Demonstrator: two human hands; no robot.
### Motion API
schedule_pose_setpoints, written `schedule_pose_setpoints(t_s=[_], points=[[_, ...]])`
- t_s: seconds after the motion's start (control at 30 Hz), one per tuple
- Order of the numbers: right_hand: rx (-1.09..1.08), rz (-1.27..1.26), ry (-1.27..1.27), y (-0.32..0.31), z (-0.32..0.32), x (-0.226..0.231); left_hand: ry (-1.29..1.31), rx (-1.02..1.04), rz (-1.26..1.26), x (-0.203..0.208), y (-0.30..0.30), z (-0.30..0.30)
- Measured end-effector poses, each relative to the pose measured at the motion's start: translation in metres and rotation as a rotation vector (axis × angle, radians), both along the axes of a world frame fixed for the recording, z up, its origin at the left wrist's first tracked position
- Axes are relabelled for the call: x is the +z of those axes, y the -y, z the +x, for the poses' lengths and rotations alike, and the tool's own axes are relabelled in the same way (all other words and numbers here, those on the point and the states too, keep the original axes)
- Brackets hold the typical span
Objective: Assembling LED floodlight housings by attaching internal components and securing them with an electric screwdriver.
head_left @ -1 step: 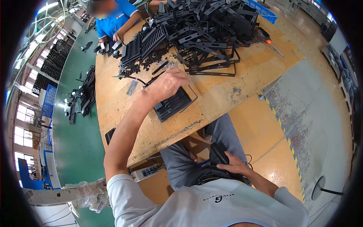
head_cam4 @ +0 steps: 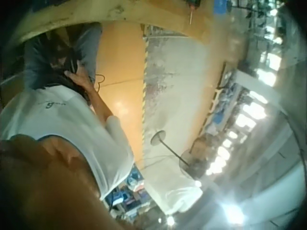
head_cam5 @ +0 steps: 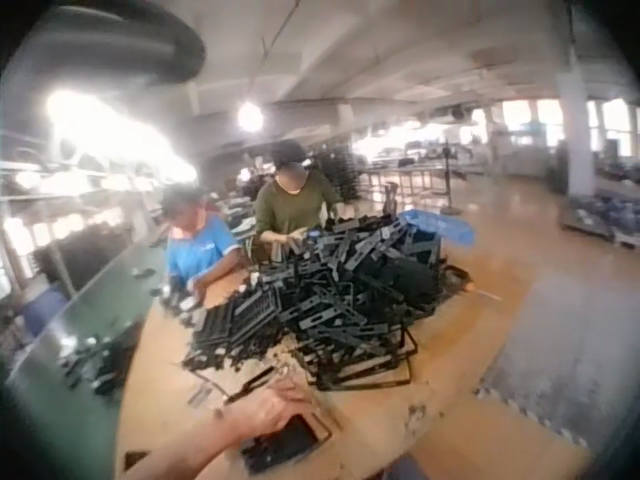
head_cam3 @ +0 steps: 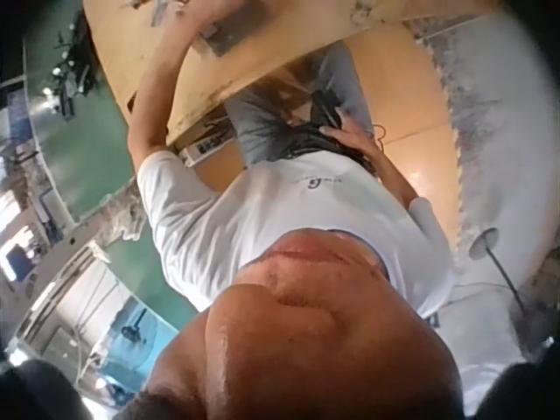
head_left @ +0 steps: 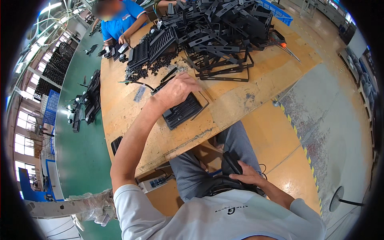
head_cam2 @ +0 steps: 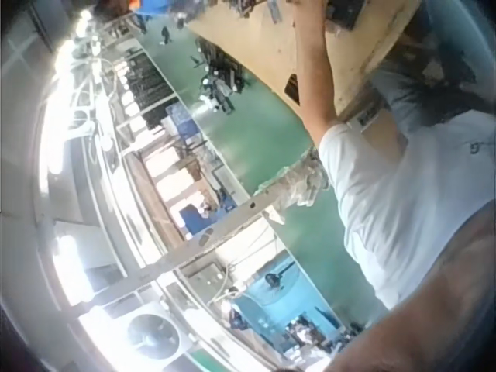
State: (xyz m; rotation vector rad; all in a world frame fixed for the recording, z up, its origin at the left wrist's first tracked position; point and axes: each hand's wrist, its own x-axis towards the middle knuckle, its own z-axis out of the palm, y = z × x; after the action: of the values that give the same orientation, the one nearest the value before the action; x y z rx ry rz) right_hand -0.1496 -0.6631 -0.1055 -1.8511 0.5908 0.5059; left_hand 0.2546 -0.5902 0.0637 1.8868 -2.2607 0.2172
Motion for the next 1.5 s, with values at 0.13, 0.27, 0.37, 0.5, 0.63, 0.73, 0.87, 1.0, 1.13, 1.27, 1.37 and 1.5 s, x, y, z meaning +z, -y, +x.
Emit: schedule_pose_setpoints(t_s=[0.13, 0.27, 0.37, 0.5, 0.63, 0.73, 0.87, 1.0, 1.13, 1.27, 1.37, 1.5], points=[[-0.033, -0.035, 0.013, -0.001, -0.006, -0.015, -0.063, 0.008, 0.000, -0.019, -0.003, 0.011], [-0.043, -0.001, -0.020, 0.002, -0.003, -0.009, -0.126, 0.069, -0.040, -0.015, -0.005, 0.019], [-0.020, -0.006, -0.017, 0.001, -0.004, -0.017, -0.126, 0.086, -0.014, -0.015, -0.002, 0.020], [-0.015, 0.050, 0.020, 0.001, -0.004, -0.024, -0.091, 0.099, -0.050, -0.004, 0.004, 0.024], [-0.040, 0.020, 0.030, 0.002, -0.006, -0.021, -0.235, 0.062, -0.020, -0.024, -0.005, 0.037], [-0.072, 0.014, -0.028, 0.002, -0.001, -0.002, -0.226, 0.114, -0.042, -0.019, -0.003, 0.022], [-0.047, 0.030, -0.010, 0.001, -0.003, -0.011, -0.219, 0.212, 0.029, -0.030, -0.024, 0.029], [-0.048, -0.074, 0.097, 0.000, -0.016, -0.035, -0.243, 0.311, 0.162, -0.024, -0.029, 0.004], [-0.079, 0.052, 0.005, 0.005, -0.004, -0.016, -0.209, 0.360, 0.132, -0.027, -0.043, -0.019], [-0.028, 0.133, 0.018, 0.005, -0.003, -0.014, -0.245, 0.353, 0.202, -0.008, -0.052, -0.041], [-0.032, 0.089, 0.029, 0.004, -0.006, -0.017, -0.194, 0.299, 0.251, -0.009, -0.053, -0.064], [-0.021, 0.029, 0.067, 0.001, -0.008, -0.026, -0.222, 0.302, 0.165, -0.018, -0.061, -0.068]])
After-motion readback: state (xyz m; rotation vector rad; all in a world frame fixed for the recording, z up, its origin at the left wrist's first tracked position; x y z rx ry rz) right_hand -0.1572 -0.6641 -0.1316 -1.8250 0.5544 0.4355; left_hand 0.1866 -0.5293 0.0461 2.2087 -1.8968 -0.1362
